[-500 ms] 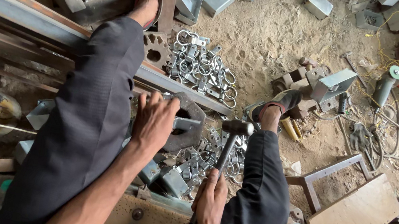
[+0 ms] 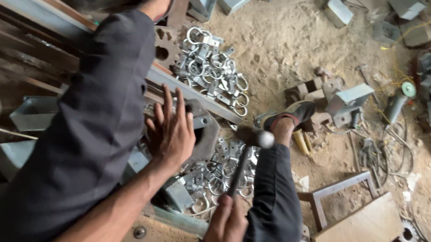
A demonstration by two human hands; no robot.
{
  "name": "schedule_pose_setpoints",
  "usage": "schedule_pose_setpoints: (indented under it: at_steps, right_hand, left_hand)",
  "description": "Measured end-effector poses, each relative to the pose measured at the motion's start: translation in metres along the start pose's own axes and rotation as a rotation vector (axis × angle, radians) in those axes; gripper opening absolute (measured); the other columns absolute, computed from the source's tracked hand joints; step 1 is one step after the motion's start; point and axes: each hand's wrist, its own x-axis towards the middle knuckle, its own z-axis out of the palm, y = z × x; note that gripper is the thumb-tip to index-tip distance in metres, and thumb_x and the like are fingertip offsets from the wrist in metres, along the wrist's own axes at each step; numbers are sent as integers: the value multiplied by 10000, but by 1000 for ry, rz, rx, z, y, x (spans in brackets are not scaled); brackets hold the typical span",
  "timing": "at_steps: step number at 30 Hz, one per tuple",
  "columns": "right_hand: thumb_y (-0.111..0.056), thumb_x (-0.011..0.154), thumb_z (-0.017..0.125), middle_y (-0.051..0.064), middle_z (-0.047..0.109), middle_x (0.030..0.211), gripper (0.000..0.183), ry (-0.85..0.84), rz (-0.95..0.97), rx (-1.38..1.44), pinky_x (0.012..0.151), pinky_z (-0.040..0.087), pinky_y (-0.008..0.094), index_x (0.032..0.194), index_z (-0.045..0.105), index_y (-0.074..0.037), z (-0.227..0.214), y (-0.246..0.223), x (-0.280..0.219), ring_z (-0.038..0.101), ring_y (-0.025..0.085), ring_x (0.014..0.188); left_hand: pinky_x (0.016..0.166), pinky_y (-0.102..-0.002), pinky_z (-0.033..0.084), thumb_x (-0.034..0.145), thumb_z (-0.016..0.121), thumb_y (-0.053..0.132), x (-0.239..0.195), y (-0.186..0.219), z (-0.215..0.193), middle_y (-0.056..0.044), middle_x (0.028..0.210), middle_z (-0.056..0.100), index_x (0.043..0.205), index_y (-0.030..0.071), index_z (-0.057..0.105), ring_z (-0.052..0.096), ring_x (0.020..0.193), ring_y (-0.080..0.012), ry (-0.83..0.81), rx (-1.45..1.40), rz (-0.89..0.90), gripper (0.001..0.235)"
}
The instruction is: The person assembles metal latches by placing a metal plate on an anvil, aligning a ring and a pin, and using a hammer to strike and secure the assembly. They repeat the process for several units, handling the rings and pins by hand and placing the finished components aside.
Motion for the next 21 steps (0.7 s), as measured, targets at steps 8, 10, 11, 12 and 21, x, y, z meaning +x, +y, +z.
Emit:
schedule_pose_setpoints:
  at_steps: [8,10,11,12,21]
  right_hand:
    - [-350,1077,422,6,441,512,355,174,-245,-49,404,267,296,922,531,-49,-9,-79,4,410,91,392]
    - [-346,1084,423,35,435,526,361,176,-261,-140,412,283,307,932,539,-39,0,-64,13,417,114,403]
    - [-343,1088,443,51,450,545,363,120,-245,-160,424,299,323,932,543,-31,9,-52,18,421,139,423]
    - [-340,1092,463,67,465,564,365,64,-230,-180,435,315,339,932,548,-23,19,-39,22,426,164,444]
    - [-343,1081,439,39,535,608,391,-96,-59,-177,455,407,377,931,614,-28,17,29,11,496,148,511]
  left_hand:
    - [1003,-566,378,1057,412,394,1,-4,0,-140,1718,89,1629,75,207,408,1382,-390,-9,-33,8,686]
    - [989,-546,390,1062,408,384,-3,-5,-2,-137,1720,79,1635,66,192,418,1388,-390,-32,-74,-4,690]
    - [1013,-551,385,1065,405,380,-6,-6,-3,-132,1724,72,1640,64,178,409,1406,-388,-64,-78,-14,694]
    - [1038,-556,380,1069,402,377,-9,-6,-4,-127,1729,66,1645,62,164,400,1424,-386,-95,-82,-23,698]
    - [1132,-666,254,992,528,455,-12,-9,-3,-174,1678,55,1607,64,162,221,1498,-415,81,-57,142,816]
